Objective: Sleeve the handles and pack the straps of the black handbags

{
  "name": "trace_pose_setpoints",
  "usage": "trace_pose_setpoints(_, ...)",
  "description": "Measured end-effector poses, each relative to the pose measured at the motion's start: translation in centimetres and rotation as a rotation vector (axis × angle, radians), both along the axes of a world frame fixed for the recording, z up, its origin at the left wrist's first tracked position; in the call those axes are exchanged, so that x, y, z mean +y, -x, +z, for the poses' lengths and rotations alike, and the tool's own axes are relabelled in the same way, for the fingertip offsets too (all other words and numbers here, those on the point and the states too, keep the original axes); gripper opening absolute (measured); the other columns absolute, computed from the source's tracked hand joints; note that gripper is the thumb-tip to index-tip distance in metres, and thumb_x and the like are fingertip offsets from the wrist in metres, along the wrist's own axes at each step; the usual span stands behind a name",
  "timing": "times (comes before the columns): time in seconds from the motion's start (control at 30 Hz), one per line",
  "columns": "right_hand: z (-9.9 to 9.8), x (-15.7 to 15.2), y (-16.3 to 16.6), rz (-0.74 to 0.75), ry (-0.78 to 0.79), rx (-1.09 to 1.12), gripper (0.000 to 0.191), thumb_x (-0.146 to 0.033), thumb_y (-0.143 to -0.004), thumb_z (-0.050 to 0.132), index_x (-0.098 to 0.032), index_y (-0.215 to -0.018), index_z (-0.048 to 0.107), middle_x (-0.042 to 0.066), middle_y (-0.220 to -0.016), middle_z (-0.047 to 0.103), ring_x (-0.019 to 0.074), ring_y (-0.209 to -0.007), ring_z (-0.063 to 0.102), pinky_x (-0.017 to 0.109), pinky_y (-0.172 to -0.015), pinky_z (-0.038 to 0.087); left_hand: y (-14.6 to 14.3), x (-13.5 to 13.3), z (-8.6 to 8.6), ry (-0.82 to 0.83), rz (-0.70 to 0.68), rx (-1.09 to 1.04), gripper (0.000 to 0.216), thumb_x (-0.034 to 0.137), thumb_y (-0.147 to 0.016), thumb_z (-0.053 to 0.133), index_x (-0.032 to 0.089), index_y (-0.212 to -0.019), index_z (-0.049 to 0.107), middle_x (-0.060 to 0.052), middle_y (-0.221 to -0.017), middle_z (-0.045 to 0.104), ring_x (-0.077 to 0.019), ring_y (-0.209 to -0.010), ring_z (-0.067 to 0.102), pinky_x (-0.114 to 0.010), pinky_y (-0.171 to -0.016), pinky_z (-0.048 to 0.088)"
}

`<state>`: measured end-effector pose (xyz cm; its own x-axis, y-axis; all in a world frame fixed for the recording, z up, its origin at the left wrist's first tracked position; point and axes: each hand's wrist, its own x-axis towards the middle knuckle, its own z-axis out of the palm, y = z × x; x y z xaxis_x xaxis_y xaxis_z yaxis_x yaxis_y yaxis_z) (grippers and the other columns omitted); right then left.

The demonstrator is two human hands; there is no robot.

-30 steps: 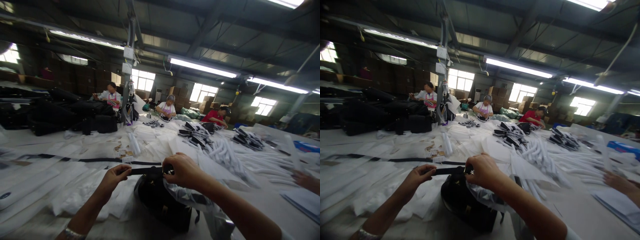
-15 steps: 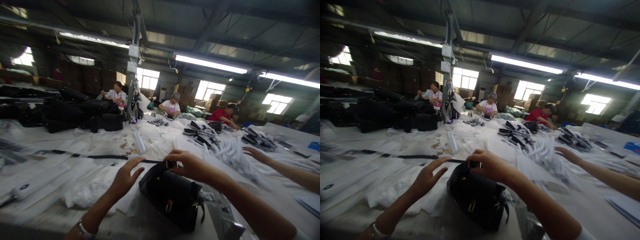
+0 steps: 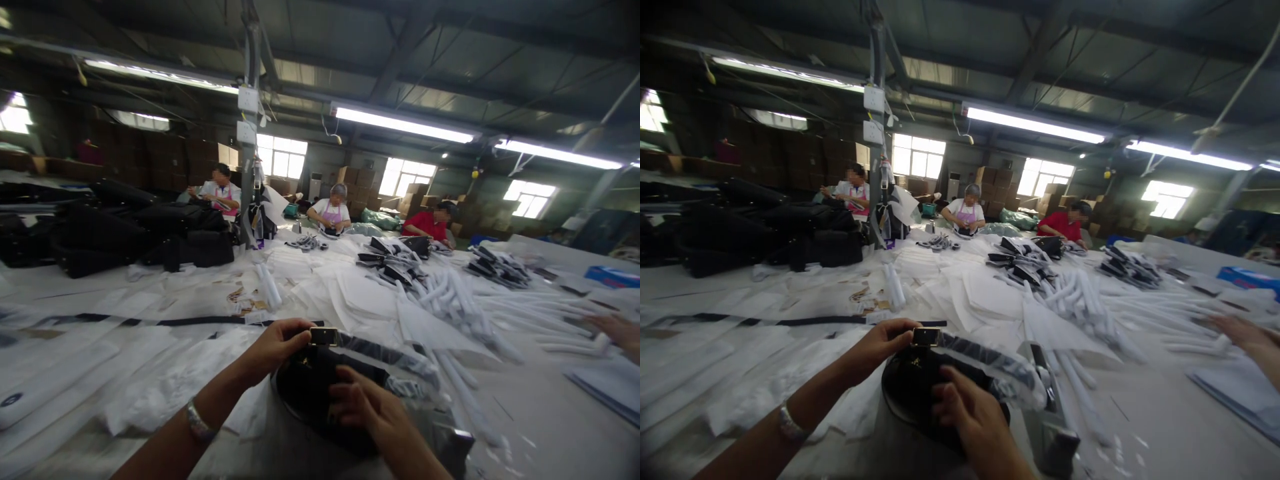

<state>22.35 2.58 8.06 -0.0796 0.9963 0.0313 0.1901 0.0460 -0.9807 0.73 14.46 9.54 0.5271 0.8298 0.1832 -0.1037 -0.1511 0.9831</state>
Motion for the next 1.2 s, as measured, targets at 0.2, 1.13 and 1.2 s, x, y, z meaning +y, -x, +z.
trace_pose_setpoints(0.2, 3.8, 3.5, -2.6, -0.263, -0.084, 0.372, 0.041, -0.054, -0.080, 0.069, -0.015, -0.091, 0.076, 0.009, -0.088, 0.077, 0.0241, -0.086, 0.071, 0.035, -0.085, 0.055, -1.3, -2.8, 1.9, 0.049, -0.101, 0.049, 0.032, 0.041, -0.082, 0.071, 0.016, -0.103, 0.073, -0.005, -0.093, 0.072, -0.0193, -0.089, 0.063, -0.025, -0.077, 0.045)
trace_pose_setpoints(1.13, 2.3, 1.9, -1.3, -0.109, -0.029, 0.570, 0.031, -0.044, -0.082, 0.072, -0.021, -0.102, 0.075, 0.004, -0.099, 0.074, 0.0200, -0.096, 0.067, 0.034, -0.096, 0.047, -2.8, -9.2, -1.1, -0.425, 0.289, 0.407, 0.053, 0.029, -0.078, 0.074, 0.029, -0.129, 0.059, -0.005, -0.128, 0.066, -0.0281, -0.120, 0.058, -0.044, -0.106, 0.043)
trace_pose_setpoints(1.2, 1.7, 1.6, -1.2, -0.132, -0.014, 0.600, 0.031, -0.044, -0.081, 0.073, -0.021, -0.101, 0.075, 0.004, -0.098, 0.074, 0.0190, -0.094, 0.067, 0.032, -0.093, 0.049, -2.5, -10.1, -1.9, -0.472, 0.367, 0.448, 0.050, 0.030, -0.077, 0.075, 0.028, -0.125, 0.061, -0.007, -0.126, 0.065, -0.0288, -0.119, 0.057, -0.045, -0.105, 0.045)
